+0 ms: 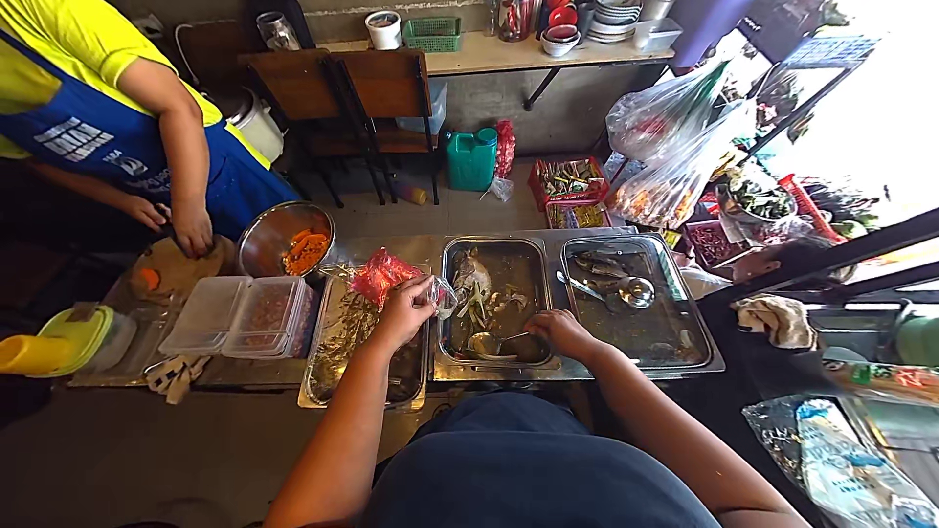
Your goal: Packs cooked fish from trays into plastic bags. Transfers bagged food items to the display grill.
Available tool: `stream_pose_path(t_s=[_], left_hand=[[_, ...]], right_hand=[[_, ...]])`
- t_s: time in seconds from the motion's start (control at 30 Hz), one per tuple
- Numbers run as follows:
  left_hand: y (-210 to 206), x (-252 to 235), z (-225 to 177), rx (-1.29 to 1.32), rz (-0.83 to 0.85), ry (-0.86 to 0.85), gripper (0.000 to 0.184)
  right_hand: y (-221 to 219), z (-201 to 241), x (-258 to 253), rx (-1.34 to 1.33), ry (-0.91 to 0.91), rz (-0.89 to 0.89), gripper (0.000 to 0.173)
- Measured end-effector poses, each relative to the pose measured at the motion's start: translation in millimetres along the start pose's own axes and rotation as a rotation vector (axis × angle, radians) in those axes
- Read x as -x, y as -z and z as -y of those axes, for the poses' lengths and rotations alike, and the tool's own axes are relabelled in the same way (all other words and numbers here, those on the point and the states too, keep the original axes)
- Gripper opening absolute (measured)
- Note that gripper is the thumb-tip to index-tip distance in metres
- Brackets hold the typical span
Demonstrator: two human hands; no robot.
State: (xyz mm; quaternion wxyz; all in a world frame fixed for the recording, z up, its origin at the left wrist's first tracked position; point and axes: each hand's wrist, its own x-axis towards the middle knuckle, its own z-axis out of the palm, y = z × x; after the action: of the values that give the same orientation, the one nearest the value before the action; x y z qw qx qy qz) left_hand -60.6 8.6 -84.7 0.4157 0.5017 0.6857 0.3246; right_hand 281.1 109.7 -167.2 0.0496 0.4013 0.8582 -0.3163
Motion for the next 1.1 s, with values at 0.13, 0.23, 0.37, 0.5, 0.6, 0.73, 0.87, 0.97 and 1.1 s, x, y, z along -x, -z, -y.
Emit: stream_pose_path(t_s=[0.13,0.23,0.37,0.5,0.6,0.73,0.87,0.97,1.1], left_hand=[[0.3,1.5,-0.5,-0.011,0.003,-0.005,0.059],[0.1,2.0,-1.5,0.003,0.003,0.005,0.06],[-2.1,1.8,-1.7,0.03,0.013,0.01,0.059],[-3.3,0.6,0.2,0.026,0.017,0.005,0.059],[-3.6,0.3,0.8,0.009,0.02,0.003,0.059],[-4.2,1.2,-1.0,0.012,0.025,0.014,0.059],[-5.0,1.9,-0.4,-0.004,0.022,0.008,0.059],[-4.9,2.3,-1.3,-0.01,0.023,0.001,0.058],[-3.8,2.5,-3.9,-0.005,0.022,-0.005,0.057]], right_hand=[[4.7,-4.9,-3.6,-0.088,0.013,-0.008,0.032],[12.5,-10.2,-2.2,-0.134,-0.003,0.001,0.033],[26.5,-12.3,1.4,-0.167,-0.03,-0.043,0.032],[42.1,-5.8,9.6,0.054,-0.053,-0.155,0.03],[45.7,-11.0,12.9,0.204,-0.031,-0.206,0.028],[37.2,-17.5,13.1,0.231,0.004,-0.13,0.027],[14.4,-10.5,8.8,0.163,0.047,-0.076,0.029],[-2.8,7.6,5.3,0.101,0.019,-0.019,0.032],[-12.2,15.5,-1.2,0.04,-0.016,0.015,0.032]])
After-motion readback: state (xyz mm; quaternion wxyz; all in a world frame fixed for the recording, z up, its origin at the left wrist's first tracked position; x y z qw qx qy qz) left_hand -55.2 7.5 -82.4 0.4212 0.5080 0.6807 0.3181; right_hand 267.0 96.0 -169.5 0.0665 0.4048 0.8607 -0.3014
